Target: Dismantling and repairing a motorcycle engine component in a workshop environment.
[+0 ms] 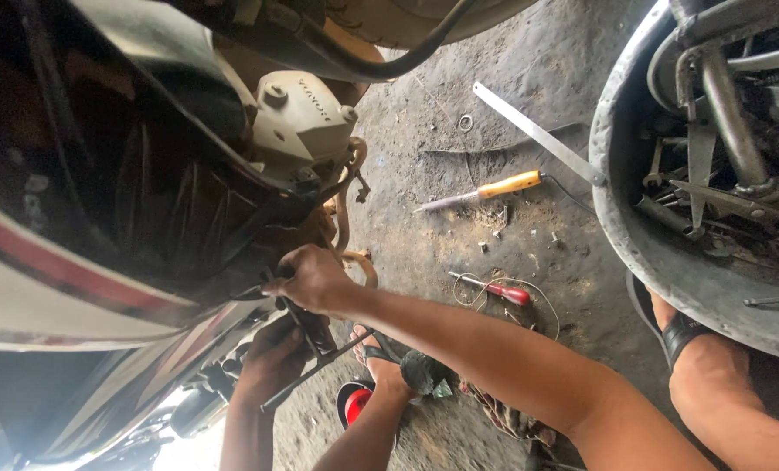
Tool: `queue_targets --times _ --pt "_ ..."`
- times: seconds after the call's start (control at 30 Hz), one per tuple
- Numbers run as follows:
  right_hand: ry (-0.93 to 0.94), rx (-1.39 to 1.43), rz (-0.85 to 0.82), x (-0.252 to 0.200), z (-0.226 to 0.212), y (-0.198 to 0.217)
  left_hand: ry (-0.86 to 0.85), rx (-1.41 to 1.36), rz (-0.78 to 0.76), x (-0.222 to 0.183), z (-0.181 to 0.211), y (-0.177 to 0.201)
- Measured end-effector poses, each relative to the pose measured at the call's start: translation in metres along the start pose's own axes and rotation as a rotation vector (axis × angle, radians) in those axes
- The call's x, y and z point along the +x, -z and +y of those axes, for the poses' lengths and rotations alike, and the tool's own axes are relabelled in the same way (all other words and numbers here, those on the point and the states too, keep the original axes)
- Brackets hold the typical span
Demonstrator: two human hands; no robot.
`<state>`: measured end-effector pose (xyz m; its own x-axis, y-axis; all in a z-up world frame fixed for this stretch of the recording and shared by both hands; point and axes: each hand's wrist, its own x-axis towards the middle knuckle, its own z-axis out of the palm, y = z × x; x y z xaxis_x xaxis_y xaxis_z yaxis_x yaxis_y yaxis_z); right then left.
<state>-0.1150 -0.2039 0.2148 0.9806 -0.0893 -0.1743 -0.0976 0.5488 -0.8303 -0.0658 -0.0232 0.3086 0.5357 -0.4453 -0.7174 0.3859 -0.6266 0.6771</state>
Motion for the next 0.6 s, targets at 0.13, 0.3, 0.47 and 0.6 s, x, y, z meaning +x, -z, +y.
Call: queue_targets --times 0.13,0.3,0.47,0.6 --pt "0.15 -0.06 0.133 0.006 0.009 -0.006 -0.004 -0.072 0.042 0.003 -0.003 -0.002" --pt "0.004 0.069 -0.041 0.003 -0.004 0.002 0.011 -0.009 -0.028 0.009 -0.007 0.026" --pt "-0.112 0.117 -0.092 0.001 -0.014 0.006 0.006 0.027 0.06 0.008 -0.003 0.022" --pt "-0.182 0.142 -0.078 0.004 -0.013 0.007 -0.045 0.014 0.051 0.005 0.0 0.013"
